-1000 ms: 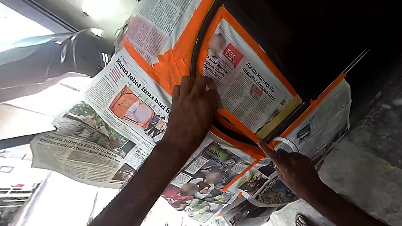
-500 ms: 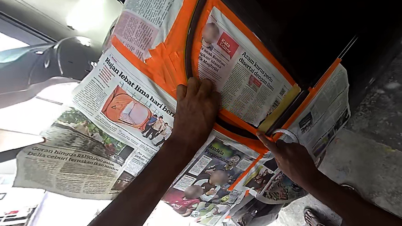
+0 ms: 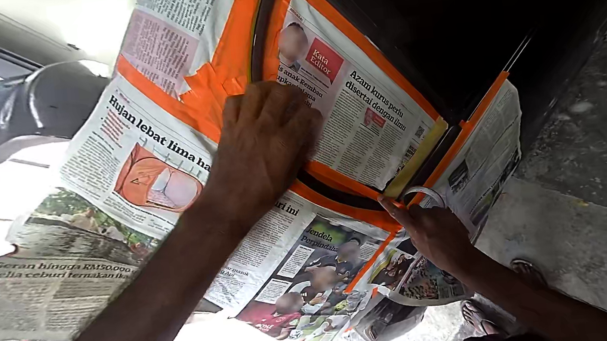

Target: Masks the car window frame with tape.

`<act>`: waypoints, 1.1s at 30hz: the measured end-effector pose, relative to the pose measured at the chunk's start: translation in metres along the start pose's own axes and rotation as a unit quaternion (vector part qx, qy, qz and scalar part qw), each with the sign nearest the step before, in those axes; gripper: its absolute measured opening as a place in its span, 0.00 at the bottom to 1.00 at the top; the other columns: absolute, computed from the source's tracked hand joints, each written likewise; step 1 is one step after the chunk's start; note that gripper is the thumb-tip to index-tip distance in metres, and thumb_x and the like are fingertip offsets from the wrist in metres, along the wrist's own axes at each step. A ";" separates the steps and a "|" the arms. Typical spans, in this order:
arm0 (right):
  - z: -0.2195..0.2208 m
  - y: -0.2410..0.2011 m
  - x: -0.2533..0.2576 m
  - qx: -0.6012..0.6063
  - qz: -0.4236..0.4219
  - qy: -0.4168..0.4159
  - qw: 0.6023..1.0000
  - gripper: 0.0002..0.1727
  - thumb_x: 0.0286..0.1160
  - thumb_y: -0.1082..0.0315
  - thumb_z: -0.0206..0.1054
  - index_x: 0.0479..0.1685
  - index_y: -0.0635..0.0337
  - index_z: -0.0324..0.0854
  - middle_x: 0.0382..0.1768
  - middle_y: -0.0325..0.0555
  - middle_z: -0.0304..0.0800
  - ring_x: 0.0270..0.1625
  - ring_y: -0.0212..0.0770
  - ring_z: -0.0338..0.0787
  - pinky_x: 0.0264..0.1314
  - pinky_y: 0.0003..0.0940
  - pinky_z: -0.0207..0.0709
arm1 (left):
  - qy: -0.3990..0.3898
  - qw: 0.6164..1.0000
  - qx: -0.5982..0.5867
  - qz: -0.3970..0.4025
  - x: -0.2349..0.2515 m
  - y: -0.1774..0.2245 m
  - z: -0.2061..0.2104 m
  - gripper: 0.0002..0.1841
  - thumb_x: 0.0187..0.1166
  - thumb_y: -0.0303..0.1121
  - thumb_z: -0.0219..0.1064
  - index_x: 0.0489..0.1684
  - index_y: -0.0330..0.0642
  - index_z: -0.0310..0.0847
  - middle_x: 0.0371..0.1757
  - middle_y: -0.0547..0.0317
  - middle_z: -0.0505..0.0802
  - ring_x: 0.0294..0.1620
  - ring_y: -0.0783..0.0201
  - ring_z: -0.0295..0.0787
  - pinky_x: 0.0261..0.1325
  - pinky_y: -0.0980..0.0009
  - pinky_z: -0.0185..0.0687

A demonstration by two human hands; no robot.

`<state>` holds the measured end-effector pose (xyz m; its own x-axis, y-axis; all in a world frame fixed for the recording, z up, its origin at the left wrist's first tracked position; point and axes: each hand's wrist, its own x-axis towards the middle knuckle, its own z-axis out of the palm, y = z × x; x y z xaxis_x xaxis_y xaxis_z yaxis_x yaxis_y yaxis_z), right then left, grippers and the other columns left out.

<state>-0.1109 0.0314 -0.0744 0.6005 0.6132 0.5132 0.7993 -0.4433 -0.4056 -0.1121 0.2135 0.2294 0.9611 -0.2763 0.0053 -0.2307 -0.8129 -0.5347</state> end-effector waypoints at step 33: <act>-0.002 -0.007 0.001 0.032 0.058 0.078 0.995 0.14 0.72 0.71 0.66 0.54 0.55 0.88 0.19 0.44 0.79 0.15 0.44 0.77 0.16 0.37 0.66 | -0.121 0.991 0.047 -0.011 0.047 0.107 0.092 0.61 0.55 0.31 0.84 0.97 0.55 0.45 0.96 0.43 0.44 0.97 0.43 0.28 0.90 0.33 0.15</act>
<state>-0.1157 0.0341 -0.0691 0.6890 0.4486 0.5692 0.7241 -0.4597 -0.5142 -0.0777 0.1608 0.0954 0.9768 -0.1182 -0.1788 -0.2045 -0.7636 -0.6125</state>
